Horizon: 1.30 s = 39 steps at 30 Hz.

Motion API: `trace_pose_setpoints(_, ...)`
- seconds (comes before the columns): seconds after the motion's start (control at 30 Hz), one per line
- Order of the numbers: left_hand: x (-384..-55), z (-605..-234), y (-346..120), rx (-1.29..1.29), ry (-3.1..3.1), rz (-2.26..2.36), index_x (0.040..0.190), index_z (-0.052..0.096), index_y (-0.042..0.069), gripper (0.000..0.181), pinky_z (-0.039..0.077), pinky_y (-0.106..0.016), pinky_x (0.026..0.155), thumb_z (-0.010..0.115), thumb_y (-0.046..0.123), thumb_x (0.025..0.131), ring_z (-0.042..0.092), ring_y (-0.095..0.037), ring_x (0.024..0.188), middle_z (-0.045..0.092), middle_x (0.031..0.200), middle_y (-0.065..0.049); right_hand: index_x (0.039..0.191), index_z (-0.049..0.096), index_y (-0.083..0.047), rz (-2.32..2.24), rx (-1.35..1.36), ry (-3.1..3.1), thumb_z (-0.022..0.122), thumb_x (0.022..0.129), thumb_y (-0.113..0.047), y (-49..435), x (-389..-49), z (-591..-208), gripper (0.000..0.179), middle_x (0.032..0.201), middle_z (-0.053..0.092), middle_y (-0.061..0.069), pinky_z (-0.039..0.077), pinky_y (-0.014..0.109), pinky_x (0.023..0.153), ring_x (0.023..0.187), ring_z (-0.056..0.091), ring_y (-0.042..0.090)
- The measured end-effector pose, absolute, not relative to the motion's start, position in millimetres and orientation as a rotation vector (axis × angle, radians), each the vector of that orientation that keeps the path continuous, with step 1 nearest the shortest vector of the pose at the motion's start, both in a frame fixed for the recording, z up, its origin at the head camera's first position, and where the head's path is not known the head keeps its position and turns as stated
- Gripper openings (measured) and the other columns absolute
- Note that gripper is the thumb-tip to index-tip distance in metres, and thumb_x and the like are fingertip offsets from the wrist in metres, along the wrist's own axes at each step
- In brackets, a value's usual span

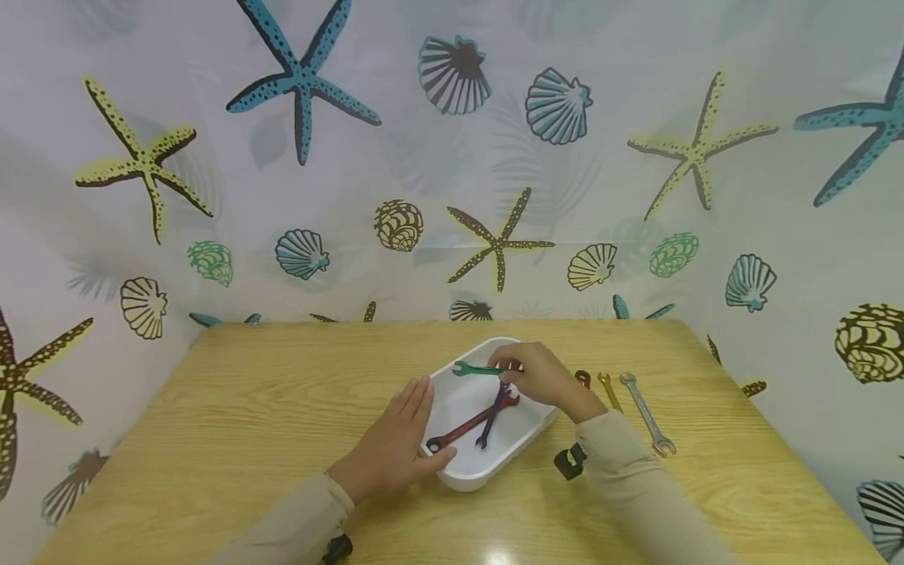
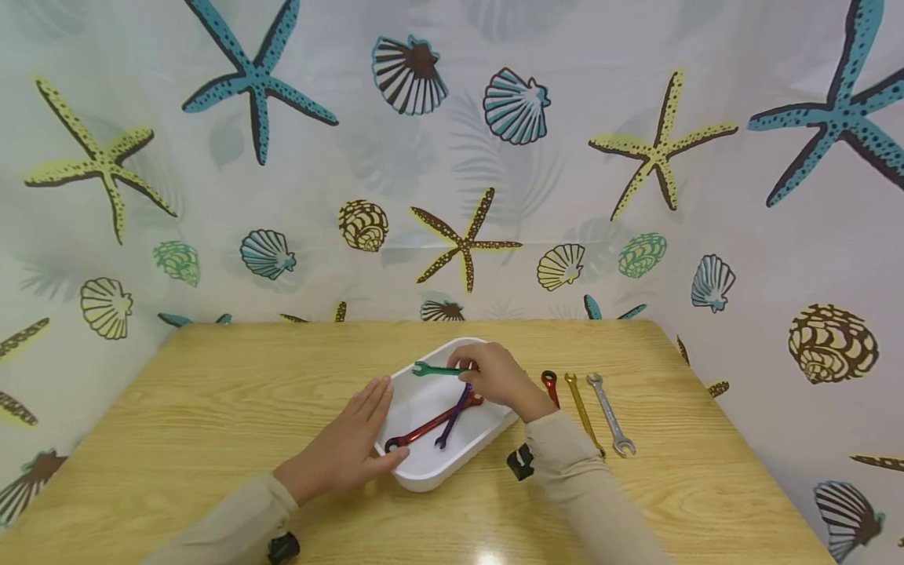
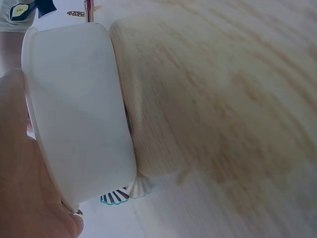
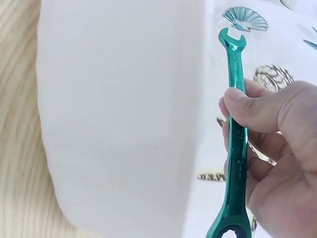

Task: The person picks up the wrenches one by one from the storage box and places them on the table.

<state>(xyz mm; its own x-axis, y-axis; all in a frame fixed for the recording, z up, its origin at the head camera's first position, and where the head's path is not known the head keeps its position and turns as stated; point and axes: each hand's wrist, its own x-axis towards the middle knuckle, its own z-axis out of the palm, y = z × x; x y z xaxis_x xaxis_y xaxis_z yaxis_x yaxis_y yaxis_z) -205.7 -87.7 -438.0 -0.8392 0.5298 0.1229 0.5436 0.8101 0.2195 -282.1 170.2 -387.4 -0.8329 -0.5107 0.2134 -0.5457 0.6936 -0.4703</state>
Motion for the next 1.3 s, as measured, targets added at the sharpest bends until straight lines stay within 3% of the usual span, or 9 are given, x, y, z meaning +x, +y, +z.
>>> trace_pose_setpoints(0.53, -206, -440, -89, -0.878, -2.901, -0.381, 0.150, 0.018, -0.005, 0.095, 0.018, -0.045, 0.116, 0.038, 0.067, 0.091, 0.012, -0.032, 0.146, 0.012, 0.158, -0.020, 0.112, 0.064, 0.002, 0.901, 0.401, -2.846, 0.064, 0.090, -0.005, 294, -270, -383, 0.023, 0.099, 0.066, 0.020, 0.055, 0.041, 0.066, 0.085, 0.066, 0.034)
trace_pose_setpoints(0.77, -206, -441, -88, -0.868, -2.902, -0.385, 0.150, 0.018, -0.005, 0.094, 0.017, -0.045, 0.116, 0.042, 0.064, 0.091, 0.012, -0.033, 0.146, 0.012, 0.158, -0.020, 0.119, 0.058, 0.008, 0.884, 0.159, -2.879, 0.063, 0.092, -0.014, 339, -260, -398, 0.035, 0.109, 0.061, 0.031, 0.054, 0.048, 0.071, 0.097, 0.061, 0.046)
trace_pose_setpoints(1.3, -205, -441, -88, -0.843, -2.938, -0.394, 0.152, 0.016, -0.002, 0.094, 0.016, -0.044, 0.117, 0.042, 0.065, 0.091, 0.008, -0.029, 0.147, 0.009, 0.160, -0.016, 0.121, 0.053, 0.016, 1.019, -0.171, -2.960, 0.057, 0.094, -0.013, 384, -253, -437, 0.039, 0.118, 0.052, 0.040, 0.051, 0.041, 0.064, 0.094, 0.057, 0.045)
